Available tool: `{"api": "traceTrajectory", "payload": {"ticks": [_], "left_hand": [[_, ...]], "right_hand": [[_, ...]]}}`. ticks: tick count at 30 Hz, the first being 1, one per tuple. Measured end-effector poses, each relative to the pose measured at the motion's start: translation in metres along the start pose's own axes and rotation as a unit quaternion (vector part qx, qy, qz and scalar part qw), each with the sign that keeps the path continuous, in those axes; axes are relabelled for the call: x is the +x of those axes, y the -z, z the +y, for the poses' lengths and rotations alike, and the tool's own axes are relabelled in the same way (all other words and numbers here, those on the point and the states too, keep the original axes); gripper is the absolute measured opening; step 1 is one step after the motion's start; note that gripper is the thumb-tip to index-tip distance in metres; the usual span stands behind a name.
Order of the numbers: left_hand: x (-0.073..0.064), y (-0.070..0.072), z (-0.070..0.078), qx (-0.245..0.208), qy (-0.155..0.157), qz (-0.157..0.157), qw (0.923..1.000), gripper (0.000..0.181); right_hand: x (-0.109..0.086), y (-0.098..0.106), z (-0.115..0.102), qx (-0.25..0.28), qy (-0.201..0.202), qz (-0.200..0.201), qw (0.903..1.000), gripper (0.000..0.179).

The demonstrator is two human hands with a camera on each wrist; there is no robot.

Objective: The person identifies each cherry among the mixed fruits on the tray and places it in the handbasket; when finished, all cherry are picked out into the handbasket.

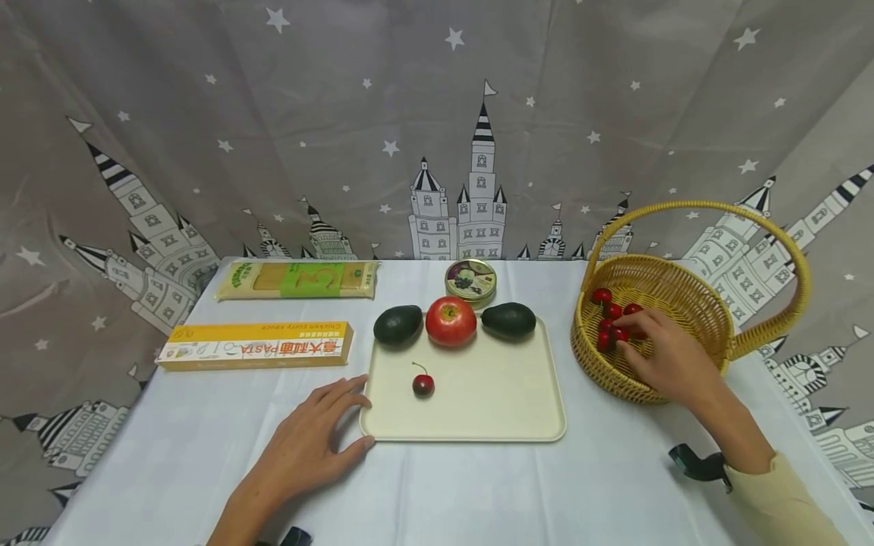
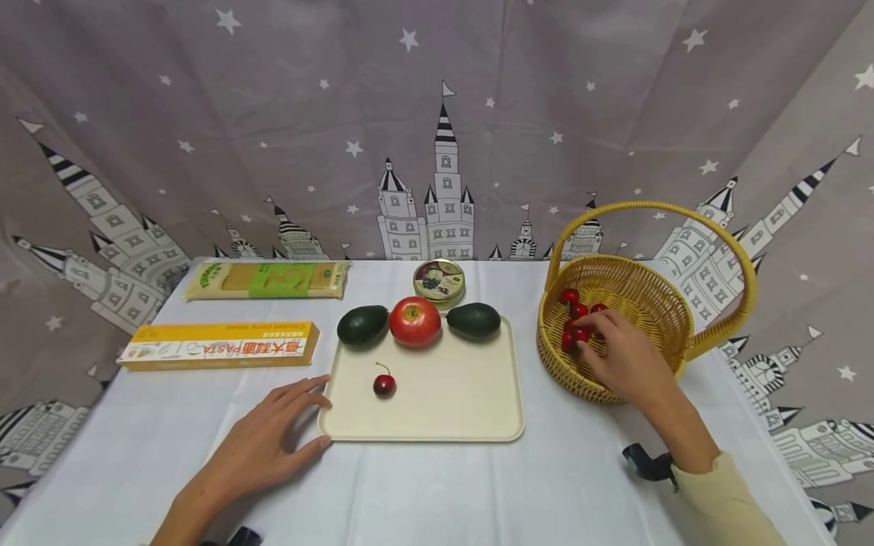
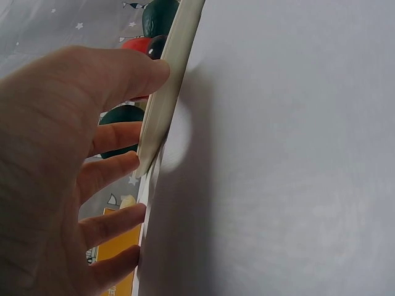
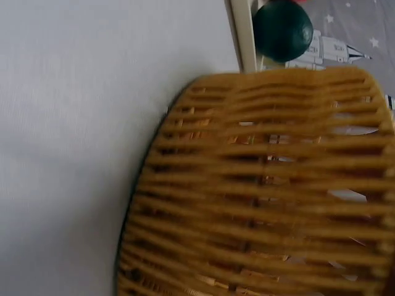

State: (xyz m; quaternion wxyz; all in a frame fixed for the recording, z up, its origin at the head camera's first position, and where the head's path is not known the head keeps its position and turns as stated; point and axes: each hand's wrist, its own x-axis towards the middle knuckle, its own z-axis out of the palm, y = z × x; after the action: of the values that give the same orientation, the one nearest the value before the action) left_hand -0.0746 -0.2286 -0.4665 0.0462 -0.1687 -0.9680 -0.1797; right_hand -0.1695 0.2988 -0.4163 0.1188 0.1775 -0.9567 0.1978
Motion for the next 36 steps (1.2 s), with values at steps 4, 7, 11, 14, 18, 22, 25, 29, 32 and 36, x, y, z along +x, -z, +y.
{"api": "traceTrajectory", "payload": {"ticks": [4,7,11,14,18,22,25,29,32,36], "left_hand": [[0.000,0.001,0.001,-0.001,0.006,-0.009,0.9999,0.041],[0.000,0.001,0.001,0.000,0.008,-0.010,0.9999,0.041],[0.000,0.001,0.001,0.000,0.007,-0.010,0.9999,0.041],[0.000,0.001,0.001,0.000,0.003,-0.007,1.0000,0.041],[0.001,0.001,0.000,0.002,-0.001,-0.003,1.0000,0.041],[0.000,0.001,0.000,0.001,-0.003,-0.003,1.0000,0.041],[0.000,0.001,0.000,0.001,-0.004,0.001,1.0000,0.041],[0.000,0.001,0.000,-0.001,-0.004,0.002,1.0000,0.041],[0.000,0.001,0.000,-0.001,-0.001,-0.003,1.0000,0.041],[0.000,0.001,0.001,0.000,0.004,-0.008,1.0000,0.041]], "right_hand": [[0.002,0.003,0.008,-0.012,-0.014,-0.021,0.9996,0.038],[0.003,0.003,0.014,-0.017,-0.023,-0.038,0.9989,0.037],[0.005,0.002,0.020,-0.016,-0.028,-0.052,0.9981,0.036],[0.006,0.001,0.023,-0.016,-0.034,-0.060,0.9975,0.035],[0.008,0.000,0.025,-0.016,-0.047,-0.075,0.9960,0.034],[0.009,-0.002,0.026,-0.017,-0.056,-0.087,0.9944,0.034],[0.010,-0.003,0.027,-0.018,-0.060,-0.094,0.9936,0.034],[0.011,-0.004,0.029,-0.016,-0.063,-0.103,0.9925,0.036],[0.012,-0.004,0.030,-0.016,-0.062,-0.107,0.9921,0.036],[0.013,-0.005,0.031,-0.016,-0.058,-0.111,0.9920,0.036]]}}
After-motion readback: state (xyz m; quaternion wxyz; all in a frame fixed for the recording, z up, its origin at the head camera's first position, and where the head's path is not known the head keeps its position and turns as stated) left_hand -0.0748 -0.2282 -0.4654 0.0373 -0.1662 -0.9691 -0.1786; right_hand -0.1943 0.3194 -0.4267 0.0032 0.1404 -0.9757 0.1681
